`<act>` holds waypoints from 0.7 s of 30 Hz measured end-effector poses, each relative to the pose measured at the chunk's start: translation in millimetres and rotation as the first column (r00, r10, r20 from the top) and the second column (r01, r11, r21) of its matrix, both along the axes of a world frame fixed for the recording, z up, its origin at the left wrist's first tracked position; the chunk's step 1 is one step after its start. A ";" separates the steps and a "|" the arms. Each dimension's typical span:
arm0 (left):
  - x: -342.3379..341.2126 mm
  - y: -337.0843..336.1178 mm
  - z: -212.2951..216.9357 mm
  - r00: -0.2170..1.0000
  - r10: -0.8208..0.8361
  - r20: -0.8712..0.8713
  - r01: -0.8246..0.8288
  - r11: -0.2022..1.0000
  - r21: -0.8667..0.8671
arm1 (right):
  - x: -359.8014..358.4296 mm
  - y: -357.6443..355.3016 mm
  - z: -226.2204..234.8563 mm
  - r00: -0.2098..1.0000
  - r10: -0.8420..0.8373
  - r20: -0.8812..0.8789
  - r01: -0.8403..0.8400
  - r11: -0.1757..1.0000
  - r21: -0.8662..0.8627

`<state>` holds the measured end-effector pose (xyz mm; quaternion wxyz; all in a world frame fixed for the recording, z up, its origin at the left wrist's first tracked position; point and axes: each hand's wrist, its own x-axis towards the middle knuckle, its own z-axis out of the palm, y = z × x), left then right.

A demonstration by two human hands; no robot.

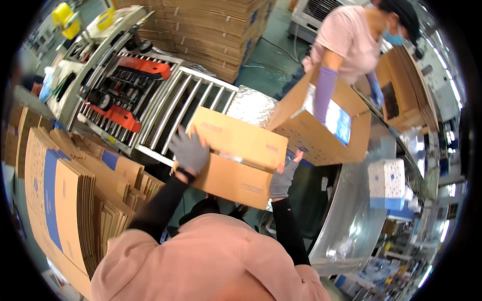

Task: The person assembles cardboard boxes, places stacks of packaged paper products inside them, and puts the filled boxes onto a conveyor belt.

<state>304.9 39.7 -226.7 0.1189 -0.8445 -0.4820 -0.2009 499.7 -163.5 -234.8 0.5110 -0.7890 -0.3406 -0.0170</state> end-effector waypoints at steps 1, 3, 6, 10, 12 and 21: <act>-9.7 -17.9 -16.2 0.991 0.132 -0.021 -0.133 0.960 -0.246 | -0.4 -1.7 -11.9 0.999 0.006 -0.032 -0.011 0.988 -0.157; -1.6 -4.9 1.9 0.994 -0.017 0.106 0.051 0.943 -0.329 | 18.1 -20.4 -53.4 0.942 -0.103 -0.318 -0.087 0.843 -0.530; 42.8 66.2 -2.7 0.970 -0.209 0.129 0.242 0.897 -0.369 | -42.2 7.5 -23.1 0.782 0.157 -0.603 0.040 0.953 0.300; 30.4 112.4 15.6 0.952 -0.298 0.069 0.306 0.927 -0.219 | -109.6 83.0 -41.8 0.810 -0.265 -0.524 0.383 0.914 0.131; 0.9 124.6 -0.3 0.927 -0.367 0.073 0.375 0.905 -0.199 | -106.9 139.0 -33.9 0.910 -0.159 -0.382 0.149 0.987 -0.055; -106.3 320.1 0.3 0.996 -0.085 -0.014 0.082 0.985 -0.151 | -147.9 431.0 -44.8 0.915 0.148 -0.375 -0.203 0.973 -0.113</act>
